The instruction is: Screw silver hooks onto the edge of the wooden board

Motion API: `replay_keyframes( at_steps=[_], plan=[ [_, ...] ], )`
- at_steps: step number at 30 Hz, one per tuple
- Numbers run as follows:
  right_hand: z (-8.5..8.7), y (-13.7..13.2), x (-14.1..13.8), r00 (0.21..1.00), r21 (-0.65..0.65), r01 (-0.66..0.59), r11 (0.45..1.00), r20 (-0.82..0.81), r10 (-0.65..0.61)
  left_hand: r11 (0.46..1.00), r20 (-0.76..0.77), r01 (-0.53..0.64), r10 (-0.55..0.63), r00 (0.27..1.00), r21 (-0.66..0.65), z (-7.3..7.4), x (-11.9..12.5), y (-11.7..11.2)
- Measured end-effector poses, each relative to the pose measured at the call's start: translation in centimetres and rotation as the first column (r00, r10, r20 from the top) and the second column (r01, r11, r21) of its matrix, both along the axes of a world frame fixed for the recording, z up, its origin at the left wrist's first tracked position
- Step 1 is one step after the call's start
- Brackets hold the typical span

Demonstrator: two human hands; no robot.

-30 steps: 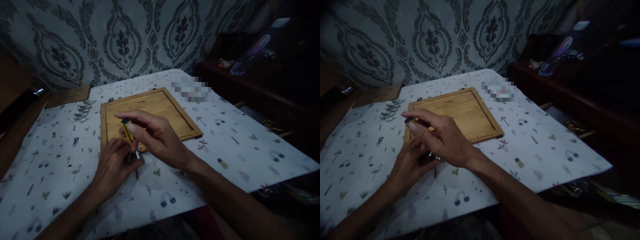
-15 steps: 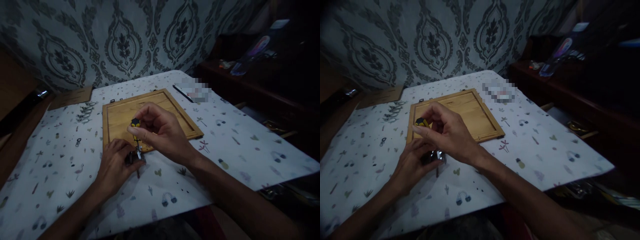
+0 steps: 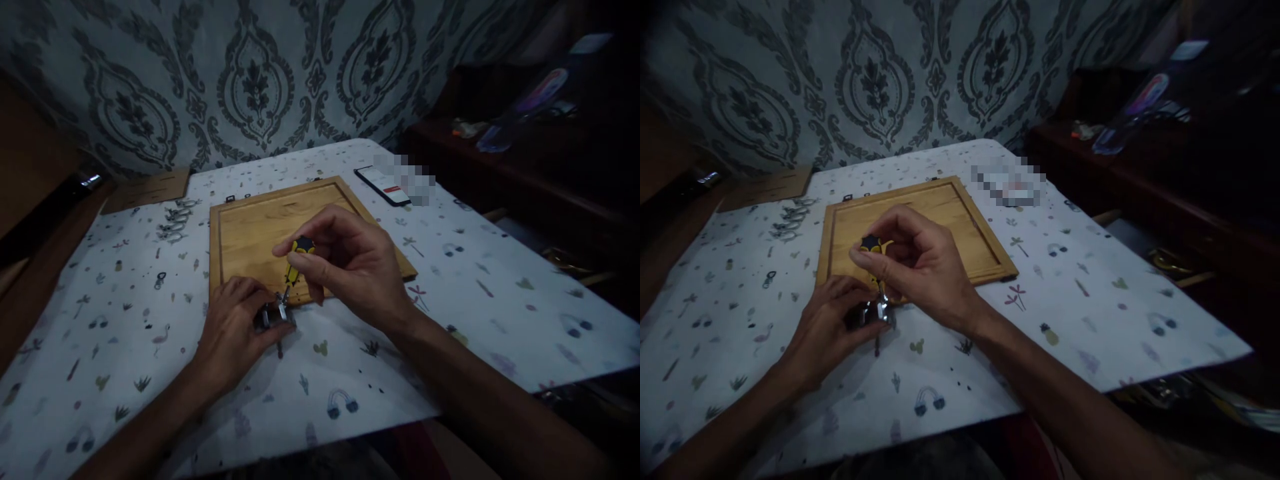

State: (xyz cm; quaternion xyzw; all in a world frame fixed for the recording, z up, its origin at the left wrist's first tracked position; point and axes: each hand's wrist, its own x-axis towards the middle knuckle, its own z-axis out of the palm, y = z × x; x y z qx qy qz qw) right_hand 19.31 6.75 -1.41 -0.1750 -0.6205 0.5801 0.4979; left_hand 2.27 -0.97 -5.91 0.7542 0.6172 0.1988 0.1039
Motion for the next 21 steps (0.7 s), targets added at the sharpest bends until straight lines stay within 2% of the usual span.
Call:
replay_keyframes(
  at_steps=[3,10,16,21],
  plan=[
    [-0.1,0.0,0.2,1.000,-0.001,-0.014,1.000,-0.011,0.014,1.000,0.007,0.003,-0.003,1.000,-0.012,0.1,0.0,0.0],
    [-0.1,0.4,0.3,0.993,0.139,-0.050,0.989,0.111,0.035,1.000,0.013,-0.011,0.011,1.000,-0.008,0.2,0.1,0.1],
    [0.9,0.5,-0.5,0.992,0.101,-0.027,0.994,0.126,0.014,1.000,0.032,0.005,-0.005,0.999,0.009,0.0,0.0,0.1],
    [0.8,0.6,-0.5,0.993,0.086,-0.043,0.995,0.110,0.033,1.000,0.029,0.001,-0.001,1.000,0.003,0.0,0.0,0.1]
  ],
)
